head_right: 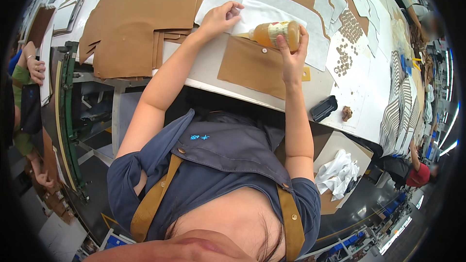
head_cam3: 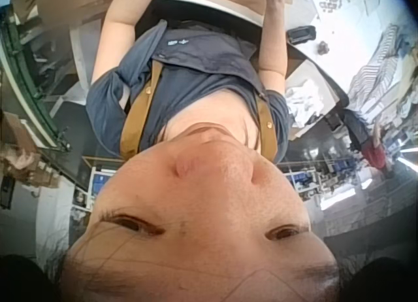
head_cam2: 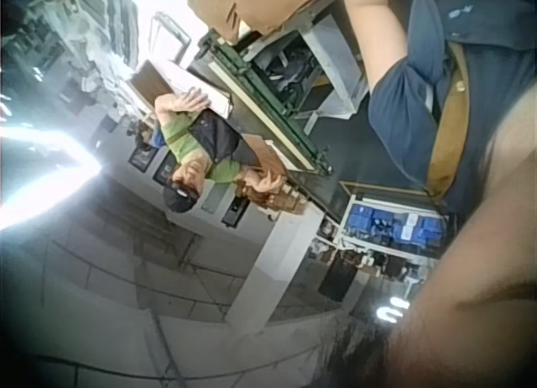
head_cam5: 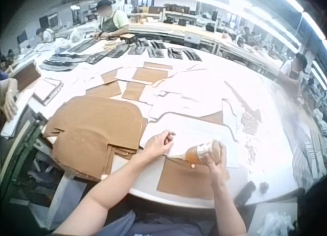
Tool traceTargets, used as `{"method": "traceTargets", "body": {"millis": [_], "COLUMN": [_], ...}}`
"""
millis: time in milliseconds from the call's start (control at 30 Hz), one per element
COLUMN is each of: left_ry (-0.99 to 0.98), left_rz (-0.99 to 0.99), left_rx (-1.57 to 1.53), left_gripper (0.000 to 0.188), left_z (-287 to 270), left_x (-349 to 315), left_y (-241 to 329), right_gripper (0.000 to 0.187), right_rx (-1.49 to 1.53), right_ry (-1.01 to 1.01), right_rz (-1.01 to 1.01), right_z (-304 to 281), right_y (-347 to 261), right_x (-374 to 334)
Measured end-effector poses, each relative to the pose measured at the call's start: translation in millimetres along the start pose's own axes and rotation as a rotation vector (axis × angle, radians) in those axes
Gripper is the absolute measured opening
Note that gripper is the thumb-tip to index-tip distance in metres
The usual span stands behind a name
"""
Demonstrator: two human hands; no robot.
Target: Assembling components for a leather product by applying glue and attaching fabric liners and hardware.
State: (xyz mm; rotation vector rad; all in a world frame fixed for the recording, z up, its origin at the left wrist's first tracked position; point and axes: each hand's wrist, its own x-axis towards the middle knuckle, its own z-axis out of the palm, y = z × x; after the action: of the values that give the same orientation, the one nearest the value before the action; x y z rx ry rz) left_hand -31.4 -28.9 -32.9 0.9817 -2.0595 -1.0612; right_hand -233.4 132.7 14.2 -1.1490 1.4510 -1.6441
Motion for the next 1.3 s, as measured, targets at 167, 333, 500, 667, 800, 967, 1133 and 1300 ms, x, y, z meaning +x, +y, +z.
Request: {"method": "traceTargets", "body": {"millis": [167,333,500,667,800,967,1133,1300], "left_ry": [0.030,0.015,0.015,-0.016,-0.017,-0.011,0.003,-0.004], "left_rz": [0.027,0.021,0.020,-0.001,-0.003,-0.010,-0.002,-0.013], "left_rx": [0.031,0.030,0.024,-0.006,-0.009,-0.014,0.006,0.002], "left_gripper": [0.026,0.027,0.027,0.032,0.031,0.031,0.028,0.029], "left_z": [-1,-3,-2,-2,-2,-1,-1,0], "left_x": [-1,-1,0,0,0,-1,0,1], "left_y": [3,4,2,1,2,1,2,0], "right_gripper": [0.060,0.060,0.060,0.059,0.060,0.061,0.063,0.064], "right_rx": [0.041,0.022,-0.023,-0.062,-0.074,-0.031,-0.021,-0.070], "right_ry": [0.029,0.027,0.029,0.014,-0.008,-0.011,-0.051,-0.116], "right_rz": [0.001,-0.027,-0.044,-0.059,-0.053,-0.008,0.035,0.058], "right_z": [7,6,8,7,5,6,4,3], "right_y": [-5,-4,-4,-4,-3,-9,-13,-21], "right_x": [-3,-3,-4,-4,-4,-9,-19,-36]}}
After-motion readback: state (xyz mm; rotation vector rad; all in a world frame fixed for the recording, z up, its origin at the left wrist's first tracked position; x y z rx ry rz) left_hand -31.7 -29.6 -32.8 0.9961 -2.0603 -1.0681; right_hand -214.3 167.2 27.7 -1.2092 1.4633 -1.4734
